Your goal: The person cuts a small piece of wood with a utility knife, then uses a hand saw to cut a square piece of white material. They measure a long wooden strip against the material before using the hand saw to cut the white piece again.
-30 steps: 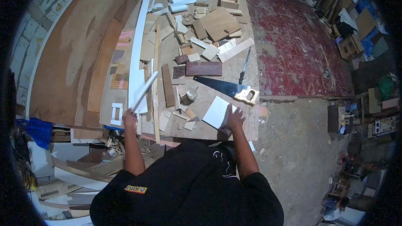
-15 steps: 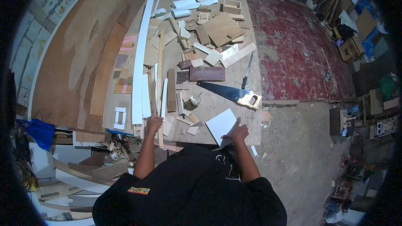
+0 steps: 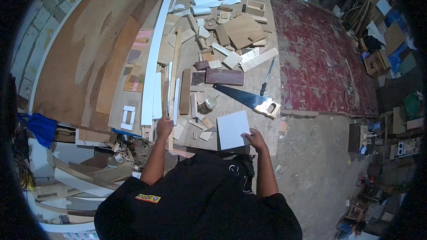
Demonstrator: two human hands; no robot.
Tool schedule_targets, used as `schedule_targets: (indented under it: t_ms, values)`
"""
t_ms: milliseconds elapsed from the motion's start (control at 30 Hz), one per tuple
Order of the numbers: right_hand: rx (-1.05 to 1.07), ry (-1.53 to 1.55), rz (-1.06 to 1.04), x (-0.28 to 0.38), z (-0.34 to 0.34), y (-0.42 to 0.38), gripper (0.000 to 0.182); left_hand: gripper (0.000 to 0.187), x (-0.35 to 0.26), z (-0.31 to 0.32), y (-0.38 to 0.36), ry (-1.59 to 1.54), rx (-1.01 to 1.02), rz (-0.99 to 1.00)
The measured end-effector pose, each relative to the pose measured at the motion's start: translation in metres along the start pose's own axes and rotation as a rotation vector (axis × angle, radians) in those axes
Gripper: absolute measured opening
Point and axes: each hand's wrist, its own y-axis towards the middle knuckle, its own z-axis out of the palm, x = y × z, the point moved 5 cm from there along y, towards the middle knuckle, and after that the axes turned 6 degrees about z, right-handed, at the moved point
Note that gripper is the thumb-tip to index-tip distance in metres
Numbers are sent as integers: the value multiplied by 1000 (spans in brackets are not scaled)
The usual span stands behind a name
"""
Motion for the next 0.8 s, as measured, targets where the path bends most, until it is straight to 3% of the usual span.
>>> schedule_targets:
  t_ms: [33, 167, 267, 333, 467, 600, 800]
  values:
    - [-5, 143, -22, 2, 1, 0, 26, 27, 0, -2, 0, 16, -17, 31]
    - [-43, 40, 19, 5, -1, 8, 25, 36, -1, -14, -2, 1, -140, 45]
    - [-77, -156, 6, 14, -1, 15, 26, 41, -2, -24, -5, 1, -146, 9]
    - [-223, -465, -226, 40, -1, 8, 26, 40, -6, -29, -8, -1, -177, 33]
    - [-317, -646, -174, 80, 8, -11, 29, 38, 6, -20, -4, 78, -255, 162]
    - [-315, -744, -170, 90, 24, -13, 30, 38, 7, -15, -5, 68, -229, 184]
    - [-300, -832, -195, 100, 52, -19, 29, 38, -9, -18, -12, -50, -78, 66]
